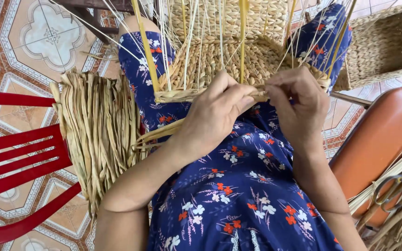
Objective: The person weaves dried water hyacinth stalks through a frame by hand, pulling individual fibers from a bundle and wrapping them around vertical supports. They press the woven layers together and occasionally use shears to trim excess material.
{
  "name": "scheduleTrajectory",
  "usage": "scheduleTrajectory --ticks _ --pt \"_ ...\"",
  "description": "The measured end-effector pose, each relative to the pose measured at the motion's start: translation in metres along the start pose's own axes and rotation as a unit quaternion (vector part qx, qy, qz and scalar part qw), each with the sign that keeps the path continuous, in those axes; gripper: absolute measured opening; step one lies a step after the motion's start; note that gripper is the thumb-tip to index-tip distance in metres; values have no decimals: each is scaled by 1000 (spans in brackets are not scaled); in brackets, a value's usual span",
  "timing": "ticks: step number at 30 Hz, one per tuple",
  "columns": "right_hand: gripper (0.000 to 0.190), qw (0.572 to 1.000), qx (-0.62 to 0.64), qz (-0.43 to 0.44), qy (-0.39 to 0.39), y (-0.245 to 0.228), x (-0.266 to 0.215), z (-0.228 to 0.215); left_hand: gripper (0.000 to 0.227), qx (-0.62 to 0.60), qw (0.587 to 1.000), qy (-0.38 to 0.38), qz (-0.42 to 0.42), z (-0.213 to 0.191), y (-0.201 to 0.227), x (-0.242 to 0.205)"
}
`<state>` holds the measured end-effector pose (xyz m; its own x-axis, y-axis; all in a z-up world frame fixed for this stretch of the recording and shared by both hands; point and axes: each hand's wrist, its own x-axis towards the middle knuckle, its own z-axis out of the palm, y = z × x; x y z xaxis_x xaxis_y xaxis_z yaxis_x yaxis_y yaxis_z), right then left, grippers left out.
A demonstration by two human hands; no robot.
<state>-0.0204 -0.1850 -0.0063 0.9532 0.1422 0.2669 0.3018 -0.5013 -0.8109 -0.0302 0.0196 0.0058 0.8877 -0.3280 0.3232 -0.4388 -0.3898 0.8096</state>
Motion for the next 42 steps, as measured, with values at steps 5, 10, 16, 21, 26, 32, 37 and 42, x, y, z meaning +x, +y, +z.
scheduleTrajectory --ticks 5,10,16,21,26,32,37,42 --pt "14 998 7 -64 9 -3 -17 -9 14 45 997 4 -65 6 -7 9" --pt "16 999 15 -44 0 -6 -22 -13 13 62 995 -11 -82 3 -9 13" --pt "19 997 -40 -65 -23 -12 -24 -15 18 92 991 -34 -91 11 -11 14" --pt "17 985 -89 -139 -48 -33 -2 -15 17 182 982 -3 -42 19 -14 11" --pt "3 988 -62 68 -128 -28 35 -5 38 219 976 -11 16 -5 5 7" --pt "7 992 -43 0 -117 -10 40 4 73 278 957 -71 47 -7 20 -7" --pt "6 997 -24 49 -63 -42 34 -13 43 262 957 -121 7 -31 -1 -9" --pt "30 979 -87 -117 -142 -60 34 -2 20 179 963 -187 -74 -82 -3 6"
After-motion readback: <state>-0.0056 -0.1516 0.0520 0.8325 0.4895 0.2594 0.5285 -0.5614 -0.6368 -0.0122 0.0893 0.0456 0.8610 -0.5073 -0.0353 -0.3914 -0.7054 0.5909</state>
